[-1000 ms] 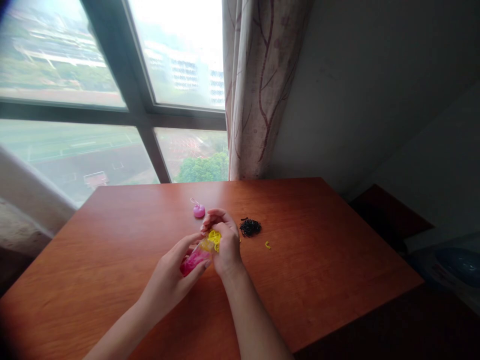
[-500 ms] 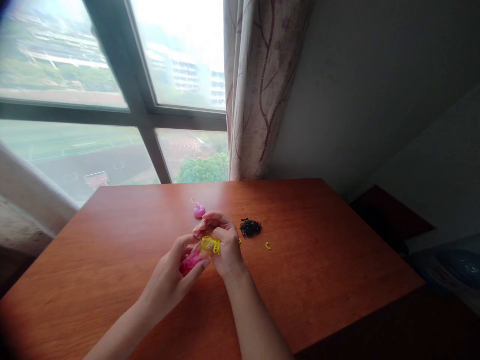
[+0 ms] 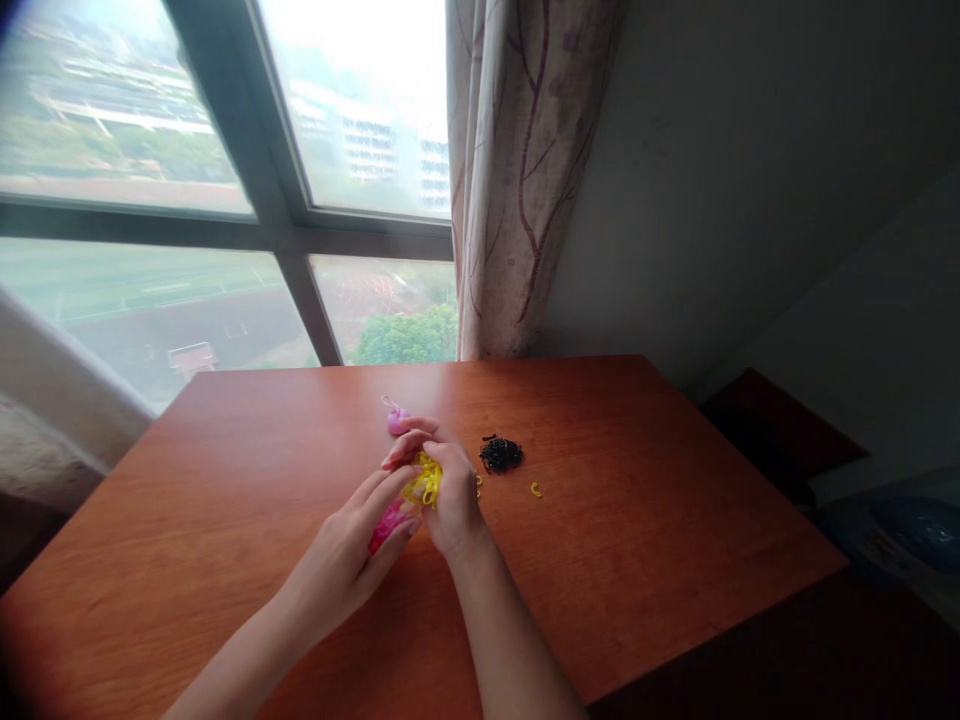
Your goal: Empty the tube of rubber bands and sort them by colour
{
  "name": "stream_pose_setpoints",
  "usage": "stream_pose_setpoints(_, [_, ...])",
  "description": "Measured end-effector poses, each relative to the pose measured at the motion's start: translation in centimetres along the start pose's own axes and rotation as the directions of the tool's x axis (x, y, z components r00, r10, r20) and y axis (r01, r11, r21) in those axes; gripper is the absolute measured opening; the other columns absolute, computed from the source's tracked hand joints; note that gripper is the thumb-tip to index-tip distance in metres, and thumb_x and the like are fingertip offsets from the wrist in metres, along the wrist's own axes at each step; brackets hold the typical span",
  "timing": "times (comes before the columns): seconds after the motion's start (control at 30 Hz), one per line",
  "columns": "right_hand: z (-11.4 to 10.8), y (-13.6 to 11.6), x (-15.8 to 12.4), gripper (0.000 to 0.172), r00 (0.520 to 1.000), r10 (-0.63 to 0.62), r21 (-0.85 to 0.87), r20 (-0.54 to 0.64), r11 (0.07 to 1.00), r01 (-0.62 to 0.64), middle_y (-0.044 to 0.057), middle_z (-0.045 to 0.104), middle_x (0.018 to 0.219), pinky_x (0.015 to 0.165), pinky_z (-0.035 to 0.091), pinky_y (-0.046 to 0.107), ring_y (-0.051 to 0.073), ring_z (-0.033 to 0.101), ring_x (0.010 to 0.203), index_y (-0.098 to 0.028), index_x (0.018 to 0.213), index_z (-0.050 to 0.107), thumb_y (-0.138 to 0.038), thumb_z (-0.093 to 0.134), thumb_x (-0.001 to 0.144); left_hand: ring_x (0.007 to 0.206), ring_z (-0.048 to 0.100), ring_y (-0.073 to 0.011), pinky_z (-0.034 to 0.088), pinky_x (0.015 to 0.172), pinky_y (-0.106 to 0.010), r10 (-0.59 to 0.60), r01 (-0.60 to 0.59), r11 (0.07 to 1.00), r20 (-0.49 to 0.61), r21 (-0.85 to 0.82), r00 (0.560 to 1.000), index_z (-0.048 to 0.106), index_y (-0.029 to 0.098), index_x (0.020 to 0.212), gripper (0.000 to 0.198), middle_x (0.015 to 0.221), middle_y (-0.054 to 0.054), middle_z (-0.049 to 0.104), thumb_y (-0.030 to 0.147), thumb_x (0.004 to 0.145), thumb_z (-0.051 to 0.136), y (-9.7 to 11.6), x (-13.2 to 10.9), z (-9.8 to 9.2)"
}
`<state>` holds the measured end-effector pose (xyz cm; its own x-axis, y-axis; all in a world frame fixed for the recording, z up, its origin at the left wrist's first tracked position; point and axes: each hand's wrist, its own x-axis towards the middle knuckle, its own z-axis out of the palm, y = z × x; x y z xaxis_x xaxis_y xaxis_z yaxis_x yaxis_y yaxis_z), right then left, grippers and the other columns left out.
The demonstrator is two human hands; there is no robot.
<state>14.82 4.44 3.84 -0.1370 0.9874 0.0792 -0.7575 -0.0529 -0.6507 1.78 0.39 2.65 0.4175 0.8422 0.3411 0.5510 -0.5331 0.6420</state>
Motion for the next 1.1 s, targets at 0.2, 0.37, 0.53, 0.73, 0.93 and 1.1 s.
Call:
stream_pose_setpoints(0.2, [-0.3,0.2,0.0,0.038,0.999,-0.018,0.019,0.027,1.0,0.017,0.001,0.067,0.074,0.073,0.049,0.029,0.017,0.062,0.072,-0.019,0.106,0.065,-0.015,0.049,0.071,0.119,0.06,-0.0244,0.052,0.096,-0.036,-0.034,0.034,0.999,0.018,-0.022,0.999,0.04,0.024,0.138,0.043,0.135,-0.013,0.054,0.025,0.096,0.045,0.1,0.0,0.1])
stream_pose_setpoints(0.37, [-0.5,0.3,0.1,0.04,0.999,-0.022,0.053,0.042,0.998,0.02,-0.002,0.067,0.073,0.076,0.051,0.028,0.015,0.064,0.073,-0.021,0.098,0.068,-0.006,0.054,0.064,0.124,0.057,-0.0246,0.051,0.097,-0.037,-0.028,0.027,0.999,-0.016,-0.029,0.999,0.034,0.025,0.142,0.049,0.138,-0.013,0.053,0.026,0.096,0.047,0.0,-0.1,0.2])
stream_pose_setpoints(0.53, [-0.7,0.2,0.4,0.034,0.999,0.036,0.055,-0.002,0.998,-0.036,-0.003,0.068,0.072,0.074,0.052,0.025,0.015,0.066,0.076,-0.021,0.083,0.072,-0.003,0.056,0.058,0.125,0.057,-0.0238,0.05,0.099,-0.037,-0.031,0.029,0.999,-0.056,-0.037,0.998,0.032,0.026,0.143,0.053,0.14,-0.011,0.055,0.025,0.094,0.051,-0.3,-0.4,0.3])
stream_pose_setpoints(0.73, [-1.0,0.3,0.6,0.036,0.996,0.08,0.06,-0.039,0.995,-0.078,-0.003,0.067,0.07,0.069,0.051,0.021,0.012,0.065,0.074,-0.021,0.078,0.072,0.0,0.055,0.054,0.122,0.06,-0.0249,0.052,0.097,-0.039,-0.086,0.084,0.995,-0.034,-0.049,0.996,0.032,0.025,0.142,0.053,0.139,-0.013,0.056,0.025,0.093,0.052,-0.7,-0.4,0.6])
stream_pose_setpoints(0.93, [-0.4,0.1,0.3,0.029,0.996,0.007,0.083,-0.09,0.997,0.001,-0.003,0.066,0.069,0.074,0.051,0.024,0.014,0.064,0.075,-0.02,0.077,0.071,-0.004,0.056,0.057,0.123,0.059,-0.0247,0.051,0.099,-0.04,-0.105,0.099,0.989,-0.056,-0.106,0.993,0.034,0.025,0.141,0.051,0.14,-0.013,0.055,0.026,0.093,0.052,-0.6,-0.3,0.7])
stream_pose_setpoints(1.1, [-0.2,0.0,0.2,0.018,0.993,0.004,0.093,-0.119,0.996,0.007,0.0,0.065,0.068,0.074,0.05,0.025,0.015,0.063,0.075,-0.018,0.077,0.07,-0.013,0.056,0.067,0.121,0.06,-0.0249,0.052,0.098,-0.04,-0.121,0.114,0.988,-0.064,-0.102,0.991,0.035,0.025,0.142,0.053,0.137,-0.013,0.058,0.025,0.092,0.054,-0.6,-0.3,0.8])
